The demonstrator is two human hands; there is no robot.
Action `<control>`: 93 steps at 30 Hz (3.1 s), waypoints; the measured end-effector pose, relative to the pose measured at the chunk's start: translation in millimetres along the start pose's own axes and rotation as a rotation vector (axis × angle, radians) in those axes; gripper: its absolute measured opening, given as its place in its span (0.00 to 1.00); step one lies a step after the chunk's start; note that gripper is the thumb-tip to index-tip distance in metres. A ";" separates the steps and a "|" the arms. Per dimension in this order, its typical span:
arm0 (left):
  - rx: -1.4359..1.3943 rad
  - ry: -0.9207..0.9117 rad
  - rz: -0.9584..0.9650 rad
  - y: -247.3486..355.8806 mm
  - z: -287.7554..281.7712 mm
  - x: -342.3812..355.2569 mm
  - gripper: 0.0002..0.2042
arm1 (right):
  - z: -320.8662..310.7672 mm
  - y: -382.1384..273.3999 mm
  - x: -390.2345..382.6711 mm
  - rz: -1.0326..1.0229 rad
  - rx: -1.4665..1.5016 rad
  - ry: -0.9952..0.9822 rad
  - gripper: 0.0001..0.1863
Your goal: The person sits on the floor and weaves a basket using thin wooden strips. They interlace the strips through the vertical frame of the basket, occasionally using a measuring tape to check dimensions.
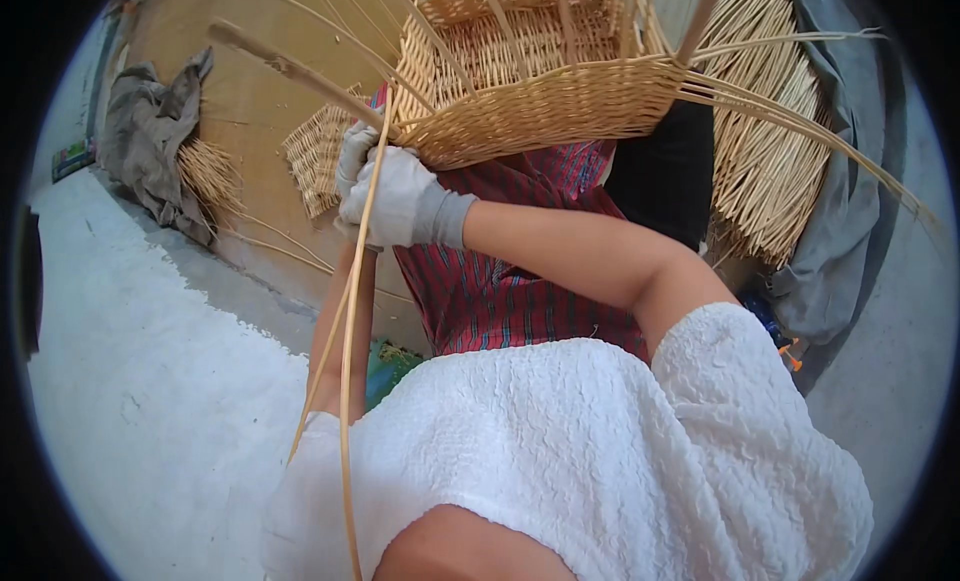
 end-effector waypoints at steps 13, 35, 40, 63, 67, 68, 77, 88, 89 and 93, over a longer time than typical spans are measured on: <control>-0.867 0.437 -0.132 31.3 26.7 49.5 0.19 | -75.2 -82.9 -71.0 -0.137 0.086 -0.395 0.21; -0.277 0.313 -0.284 4.5 48.0 25.7 0.22 | -124.8 42.6 -119.8 0.373 0.164 0.592 0.08; -0.510 0.407 -0.362 -3.1 53.6 25.6 0.19 | -145.2 24.9 -64.6 0.329 0.173 0.482 0.10; 0.284 0.045 -0.394 50.6 93.1 75.4 0.10 | -138.6 81.3 -154.7 0.624 0.695 0.922 0.09; -0.005 -0.052 -0.426 55.8 104.0 75.4 0.11 | -196.2 79.0 -22.1 0.359 -0.137 0.520 0.20; -0.107 -0.052 -0.483 55.1 104.9 79.2 0.12 | -199.9 84.6 4.2 0.315 -0.340 0.418 0.21; -0.138 0.100 -0.539 31.7 109.3 78.4 0.18 | -185.9 111.8 -41.4 0.411 0.155 0.450 0.25; -0.142 0.167 -0.473 51.7 107.4 78.4 0.12 | -145.9 123.1 -165.0 0.235 0.526 0.943 0.05; -0.142 0.195 -0.431 51.3 106.4 75.6 0.13 | -146.6 119.0 -171.7 0.290 0.600 0.804 0.06; 0.233 0.503 0.135 140.0 108.8 96.0 0.11 | -180.1 100.6 -205.0 0.531 0.703 0.737 0.05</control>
Point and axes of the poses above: each hand's wrist, its own x-axis towards the middle knuckle, its own z-axis out of the palm, y = z × x, the point moved 3 cm from there along x, towards the middle knuckle, and after that the axes turned 6 degrees about -y, right-handed, at the moved point
